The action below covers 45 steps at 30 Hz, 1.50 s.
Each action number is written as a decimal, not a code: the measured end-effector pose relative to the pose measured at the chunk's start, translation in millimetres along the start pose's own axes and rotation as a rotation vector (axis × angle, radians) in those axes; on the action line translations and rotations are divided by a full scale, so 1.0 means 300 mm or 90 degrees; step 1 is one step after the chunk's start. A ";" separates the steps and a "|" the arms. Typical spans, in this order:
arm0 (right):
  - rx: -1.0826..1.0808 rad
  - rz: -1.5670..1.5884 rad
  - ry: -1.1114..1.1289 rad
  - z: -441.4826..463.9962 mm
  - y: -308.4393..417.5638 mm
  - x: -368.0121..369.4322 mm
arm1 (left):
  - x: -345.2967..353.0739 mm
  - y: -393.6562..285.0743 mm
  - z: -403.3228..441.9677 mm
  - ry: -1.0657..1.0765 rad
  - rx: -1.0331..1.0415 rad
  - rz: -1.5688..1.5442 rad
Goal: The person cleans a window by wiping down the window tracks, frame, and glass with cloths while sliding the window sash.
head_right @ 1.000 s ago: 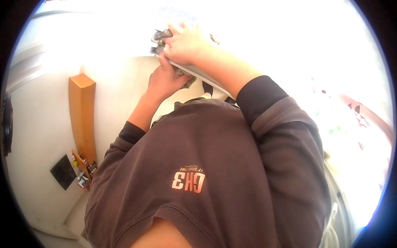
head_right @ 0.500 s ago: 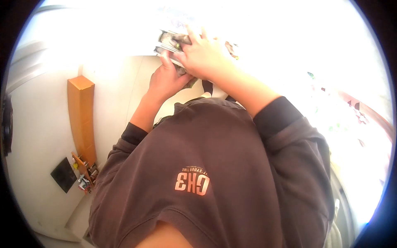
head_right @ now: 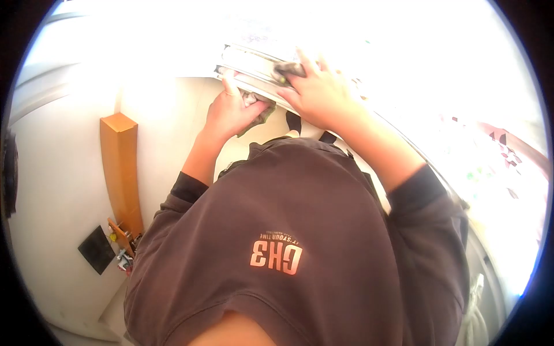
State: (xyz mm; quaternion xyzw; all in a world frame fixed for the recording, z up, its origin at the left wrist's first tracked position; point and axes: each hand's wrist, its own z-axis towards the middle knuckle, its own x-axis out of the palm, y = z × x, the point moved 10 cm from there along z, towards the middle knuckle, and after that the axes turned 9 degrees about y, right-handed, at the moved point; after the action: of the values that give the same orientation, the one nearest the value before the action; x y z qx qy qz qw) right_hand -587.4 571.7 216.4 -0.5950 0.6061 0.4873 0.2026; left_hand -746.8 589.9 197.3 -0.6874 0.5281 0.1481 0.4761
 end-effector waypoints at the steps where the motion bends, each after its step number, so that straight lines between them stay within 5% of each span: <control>1: 0.012 -0.018 0.005 -0.018 -0.012 -0.011 | -0.002 -0.002 0.000 -0.003 0.000 -0.016; 4: 0.014 -0.028 0.110 0.048 0.035 -0.029 | 0.000 -0.003 -0.001 0.011 -0.020 0.010; 8: -0.113 0.034 -0.057 0.217 0.153 -0.053 | -0.002 -0.010 0.003 0.016 -0.022 0.039; 13: -0.059 0.069 0.011 0.331 0.223 -0.094 | 0.012 -0.015 0.004 0.052 -0.013 0.000; 20: -0.160 0.004 -0.131 0.255 0.117 0.006 | 0.000 -0.016 0.002 -0.005 0.003 0.064; 24: -0.053 0.026 0.068 0.045 0.014 -0.032 | -0.002 -0.019 0.002 0.014 -0.006 -0.003; 34: -0.186 0.062 -0.019 0.310 0.182 -0.100 | 0.014 -0.023 0.013 -0.006 0.028 -0.002; 39: -0.173 0.001 -0.234 0.352 0.207 -0.112 | 0.017 -0.028 0.015 -0.014 0.038 0.024; 45: -0.196 0.190 -0.071 0.250 0.105 -0.023 | 0.012 -0.013 0.011 0.035 -0.017 0.014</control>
State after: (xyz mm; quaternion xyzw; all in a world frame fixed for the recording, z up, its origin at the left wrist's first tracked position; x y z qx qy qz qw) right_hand -639.9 632.1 199.9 -0.4949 0.5940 0.6306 0.0680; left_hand -741.1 590.5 195.2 -0.6915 0.5469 0.1414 0.4503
